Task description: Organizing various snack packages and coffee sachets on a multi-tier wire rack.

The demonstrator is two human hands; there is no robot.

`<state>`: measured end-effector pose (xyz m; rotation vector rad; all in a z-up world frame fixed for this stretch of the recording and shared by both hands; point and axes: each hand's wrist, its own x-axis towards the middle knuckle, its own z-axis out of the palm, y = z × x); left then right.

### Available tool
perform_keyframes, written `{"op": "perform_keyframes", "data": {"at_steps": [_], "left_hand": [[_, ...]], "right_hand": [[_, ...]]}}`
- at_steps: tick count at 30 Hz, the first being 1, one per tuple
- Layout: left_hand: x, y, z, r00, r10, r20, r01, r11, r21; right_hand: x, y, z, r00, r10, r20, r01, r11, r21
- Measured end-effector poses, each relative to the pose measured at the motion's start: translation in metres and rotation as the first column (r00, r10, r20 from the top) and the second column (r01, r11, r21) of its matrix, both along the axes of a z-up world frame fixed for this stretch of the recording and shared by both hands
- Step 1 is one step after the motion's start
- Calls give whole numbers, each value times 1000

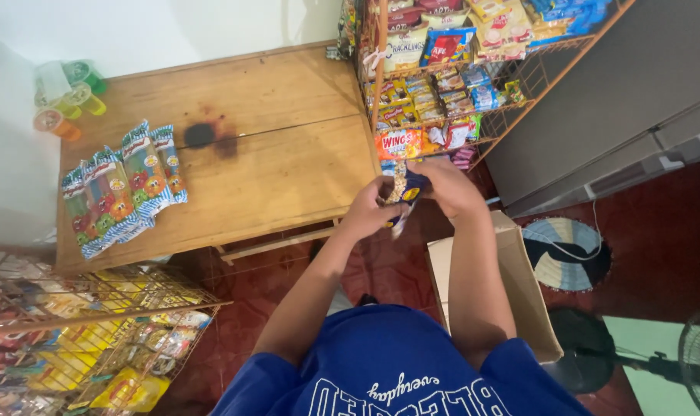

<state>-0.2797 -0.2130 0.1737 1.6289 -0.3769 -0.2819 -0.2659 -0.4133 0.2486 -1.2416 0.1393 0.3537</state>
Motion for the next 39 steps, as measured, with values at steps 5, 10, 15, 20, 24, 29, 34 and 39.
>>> {"op": "perform_keyframes", "data": {"at_steps": [5,10,15,20,24,29,34,39], "left_hand": [[4,-3,-6,997,-27,74,39,985,-168],[5,-7,20,999,48,5,-47,985,-168],[1,-7,36,978,120,169,-124,992,8],[8,-9,9,865,195,463,-294,944,152],[4,-2,15,994,56,97,-57,998,5],[-4,-4,-19,995,-87,42,91,990,-111],[-6,-7,-44,939,-195,-282,103,945,-309],[-3,5,-46,991,-130,22,131,989,-73]], "right_hand": [[-23,5,48,997,56,-47,-65,977,-203],[-23,-12,8,987,91,132,-45,947,-317],[-26,4,24,818,147,556,416,517,-749],[-23,16,14,509,251,824,563,626,-539],[-4,19,-43,850,-187,493,275,955,-112],[10,31,-32,779,-492,387,448,870,205],[4,35,7,814,-535,228,394,796,460],[-6,38,43,895,-341,286,241,912,333]]}}
